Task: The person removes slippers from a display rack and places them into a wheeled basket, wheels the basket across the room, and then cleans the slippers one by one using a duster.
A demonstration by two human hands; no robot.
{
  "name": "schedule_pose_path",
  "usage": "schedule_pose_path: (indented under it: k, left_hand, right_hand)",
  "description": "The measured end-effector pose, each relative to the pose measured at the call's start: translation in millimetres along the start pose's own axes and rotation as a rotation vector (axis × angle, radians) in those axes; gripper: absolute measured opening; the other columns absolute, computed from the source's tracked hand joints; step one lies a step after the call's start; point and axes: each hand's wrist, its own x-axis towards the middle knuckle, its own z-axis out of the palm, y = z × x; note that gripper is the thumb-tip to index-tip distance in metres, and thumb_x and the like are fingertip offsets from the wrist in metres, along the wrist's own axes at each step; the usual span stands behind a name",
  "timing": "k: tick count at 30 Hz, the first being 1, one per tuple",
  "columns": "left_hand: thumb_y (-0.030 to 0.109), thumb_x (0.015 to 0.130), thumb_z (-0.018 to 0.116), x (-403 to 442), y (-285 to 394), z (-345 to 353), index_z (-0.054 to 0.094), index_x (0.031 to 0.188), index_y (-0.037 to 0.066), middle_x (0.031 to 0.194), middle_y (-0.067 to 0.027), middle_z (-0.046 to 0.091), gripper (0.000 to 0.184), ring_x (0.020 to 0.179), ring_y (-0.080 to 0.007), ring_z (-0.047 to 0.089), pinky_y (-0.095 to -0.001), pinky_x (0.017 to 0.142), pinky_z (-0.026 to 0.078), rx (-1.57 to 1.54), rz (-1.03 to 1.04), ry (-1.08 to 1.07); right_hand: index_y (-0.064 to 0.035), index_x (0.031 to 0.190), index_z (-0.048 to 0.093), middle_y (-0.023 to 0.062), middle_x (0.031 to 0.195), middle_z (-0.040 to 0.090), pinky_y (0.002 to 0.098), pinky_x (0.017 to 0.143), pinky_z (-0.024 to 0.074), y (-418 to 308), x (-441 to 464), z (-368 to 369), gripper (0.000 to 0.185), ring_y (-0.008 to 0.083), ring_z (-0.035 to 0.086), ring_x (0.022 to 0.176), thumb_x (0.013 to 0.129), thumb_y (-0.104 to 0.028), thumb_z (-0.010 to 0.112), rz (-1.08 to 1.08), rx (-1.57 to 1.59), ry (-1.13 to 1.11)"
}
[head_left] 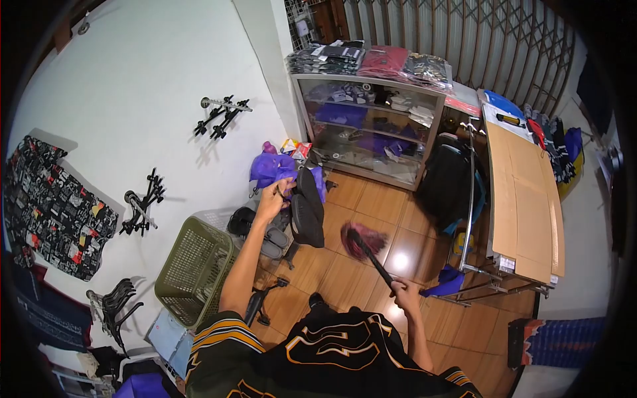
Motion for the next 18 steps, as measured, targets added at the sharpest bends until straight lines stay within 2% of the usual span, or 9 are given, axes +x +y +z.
schedule_pose_path:
  k: [1, 3, 4, 7, 10, 13, 14, 15, 18]
  left_hand:
    - [0.047, 0.098, 0.047, -0.9, 0.1, 1.2, 0.057, 0.126, 0.002, 0.116, -0.0067, 0.065, 0.053, 0.082, -0.0063, 0.052, -0.0220, 0.061, 0.046, -0.015, 0.010, 0.016]
    - [0.046, 0.098, 0.047, 1.0, -2.9, 1.0, 0.057, 0.126, 0.002, 0.114, -0.0071, 0.066, 0.053, 0.080, -0.0060, 0.052, -0.0217, 0.060, 0.046, 0.004, 0.030, 0.025]
    - [0.046, 0.098, 0.048, 2.4, -4.3, 0.7, 0.057, 0.125, 0.001, 0.113, -0.0075, 0.066, 0.053, 0.079, -0.0058, 0.053, -0.0215, 0.058, 0.045, 0.026, 0.053, 0.039]
    - [0.044, 0.099, 0.048, 6.0, -6.3, 7.0, 0.060, 0.122, 0.001, 0.109, -0.0082, 0.068, 0.050, 0.077, -0.0063, 0.054, -0.0225, 0.057, 0.046, 0.078, 0.085, 0.105]
    - [0.041, 0.098, 0.050, 7.6, -5.5, 8.5, 0.062, 0.119, 0.001, 0.107, -0.0089, 0.069, 0.047, 0.080, -0.0090, 0.058, -0.0247, 0.059, 0.049, 0.101, 0.141, 0.099]
    - [0.038, 0.098, 0.053, 12.5, -7.8, 6.4, 0.063, 0.116, -0.001, 0.104, -0.0105, 0.069, 0.044, 0.089, -0.0123, 0.061, -0.0281, 0.069, 0.051, 0.126, 0.166, 0.157]
    - [0.038, 0.098, 0.053, 16.4, -13.5, 3.5, 0.063, 0.116, -0.001, 0.104, -0.0105, 0.069, 0.044, 0.089, -0.0123, 0.061, -0.0281, 0.069, 0.051, 0.122, 0.166, 0.162]
    - [0.035, 0.097, 0.055, 21.5, -22.2, -0.8, 0.062, 0.116, -0.001, 0.105, -0.0130, 0.069, 0.042, 0.093, -0.0169, 0.062, -0.0304, 0.077, 0.051, 0.204, 0.212, 0.196]
    - [0.029, 0.095, 0.058, 7.4, -4.3, -0.9, 0.062, 0.114, -0.002, 0.109, -0.0178, 0.067, 0.036, 0.102, -0.0270, 0.063, -0.0345, 0.089, 0.047, 0.400, 0.304, 0.311]
  right_hand:
    - [-0.0023, 0.110, 0.066, 0.0067, 0.060, 0.061, 0.0241, 0.034, 0.0311, -15.4, -9.5, -6.9, 0.027, 0.0097, 0.045, 0.037, 0.089, -0.018, 0.058, 0.002, -0.002, 0.001]
    - [-0.0032, 0.113, 0.063, 0.0052, 0.060, 0.058, 0.0232, 0.031, 0.0268, -45.3, -20.8, -19.7, 0.027, 0.0081, 0.040, 0.035, 0.093, -0.018, 0.055, 0.030, 0.409, -0.091]
    - [-0.0044, 0.117, 0.060, 0.0051, 0.062, 0.056, 0.0223, 0.030, 0.0234, -52.6, -22.0, -23.5, 0.028, 0.0071, 0.038, 0.034, 0.095, -0.020, 0.053, -0.035, 0.475, -0.143]
    - [-0.0059, 0.120, 0.057, 0.0070, 0.063, 0.056, 0.0222, 0.030, 0.0242, -67.8, -22.3, -29.4, 0.031, 0.0074, 0.038, 0.034, 0.095, -0.024, 0.054, -0.050, 0.701, -0.281]
    - [-0.0059, 0.116, 0.059, 0.0058, 0.065, 0.056, 0.0225, 0.032, 0.0247, -66.9, -20.2, -23.6, 0.028, 0.0069, 0.035, 0.036, 0.094, -0.022, 0.056, 0.026, 0.655, -0.378]
    - [-0.0050, 0.106, 0.063, 0.0051, 0.064, 0.058, 0.0237, 0.034, 0.0286, -37.3, -8.7, -13.8, 0.023, 0.0079, 0.040, 0.039, 0.091, -0.022, 0.059, 0.201, 0.160, -0.335]
    - [-0.0041, 0.103, 0.065, 0.0060, 0.063, 0.060, 0.0244, 0.036, 0.0323, -16.2, -3.4, -8.5, 0.022, 0.0091, 0.045, 0.041, 0.090, -0.022, 0.059, 0.177, -0.008, -0.258]
    - [-0.0032, 0.099, 0.067, 0.0070, 0.062, 0.062, 0.0251, 0.037, 0.0360, 11.5, 2.7, -2.9, 0.022, 0.0103, 0.049, 0.042, 0.089, -0.022, 0.060, 0.151, -0.177, -0.182]
    - [-0.0007, 0.099, 0.066, 0.0098, 0.062, 0.064, 0.0270, 0.035, 0.0373, 101.0, 23.8, -0.2, 0.023, 0.0131, 0.051, 0.040, 0.087, -0.020, 0.061, 0.086, -0.458, -0.098]
